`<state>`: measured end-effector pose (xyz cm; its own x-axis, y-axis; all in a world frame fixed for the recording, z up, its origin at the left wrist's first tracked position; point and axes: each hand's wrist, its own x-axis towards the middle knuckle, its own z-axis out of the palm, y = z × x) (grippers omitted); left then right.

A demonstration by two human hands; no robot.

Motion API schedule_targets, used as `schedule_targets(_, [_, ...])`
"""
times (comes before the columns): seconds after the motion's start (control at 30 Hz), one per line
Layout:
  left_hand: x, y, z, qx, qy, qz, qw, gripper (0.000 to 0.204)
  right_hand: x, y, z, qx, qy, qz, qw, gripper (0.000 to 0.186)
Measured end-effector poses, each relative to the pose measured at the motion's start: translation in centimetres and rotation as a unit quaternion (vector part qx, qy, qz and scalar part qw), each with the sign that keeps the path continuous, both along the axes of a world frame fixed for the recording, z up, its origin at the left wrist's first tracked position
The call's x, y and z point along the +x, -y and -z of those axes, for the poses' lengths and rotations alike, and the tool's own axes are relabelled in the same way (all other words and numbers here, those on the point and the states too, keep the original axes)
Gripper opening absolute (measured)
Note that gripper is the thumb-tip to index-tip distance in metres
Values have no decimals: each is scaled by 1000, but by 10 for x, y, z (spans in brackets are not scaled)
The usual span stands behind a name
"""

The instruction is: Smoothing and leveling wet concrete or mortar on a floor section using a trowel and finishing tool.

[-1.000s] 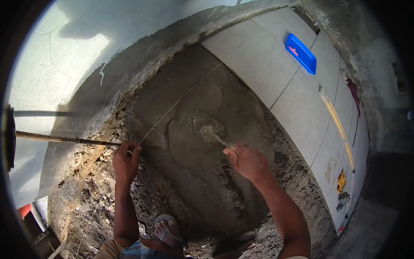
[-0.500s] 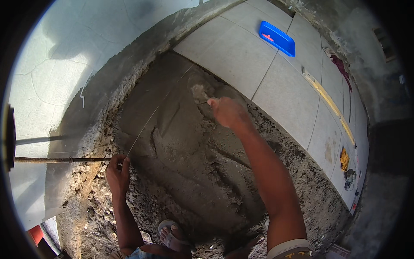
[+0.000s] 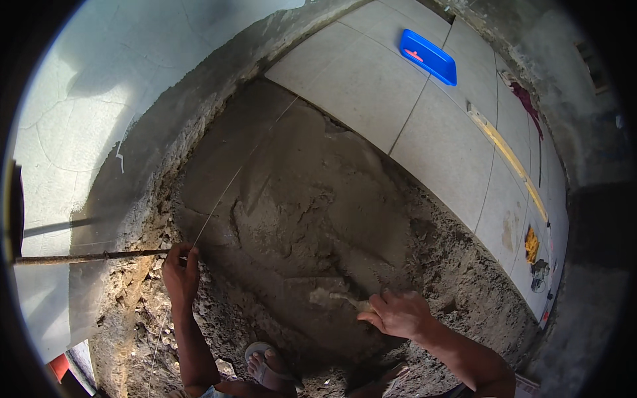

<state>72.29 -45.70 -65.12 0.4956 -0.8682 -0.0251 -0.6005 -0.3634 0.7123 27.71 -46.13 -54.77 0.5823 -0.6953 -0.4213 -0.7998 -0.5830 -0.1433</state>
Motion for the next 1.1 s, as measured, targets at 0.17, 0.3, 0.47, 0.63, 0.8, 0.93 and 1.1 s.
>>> schedule_targets(0.17, [0, -1, -1, -9, 24, 5, 1000, 15, 5, 58, 33, -60, 50, 91, 993, 46])
schedule_targets(0.3, [-1, -3, -2, -11, -14, -6, 1000, 15, 29, 121, 44, -33, 32, 158, 986, 55])
schedule_targets(0.47, [-3, -5, -2, -14, 11, 7, 1000, 14, 50, 177, 48, -56, 43, 220, 973, 60])
schedule_targets(0.63, [-1, -6, 1, 1, -1, 16, 1000, 19, 24, 168, 36, 170, 89, 409, 892, 61])
schedule_targets(0.8, [-1, -5, 2, -16, -12, 14, 1000, 14, 3, 46, 18, 120, 5, 208, 971, 57])
schedule_targets(0.93, [-3, -1, 3, 6, -22, 7, 1000, 16, -6, 29, 27, -57, 29, 128, 990, 53])
schedule_targets(1.1, [-5, -3, 5, -24, 8, 30, 999, 15, -10, 108, 54, -72, 44, 232, 969, 56])
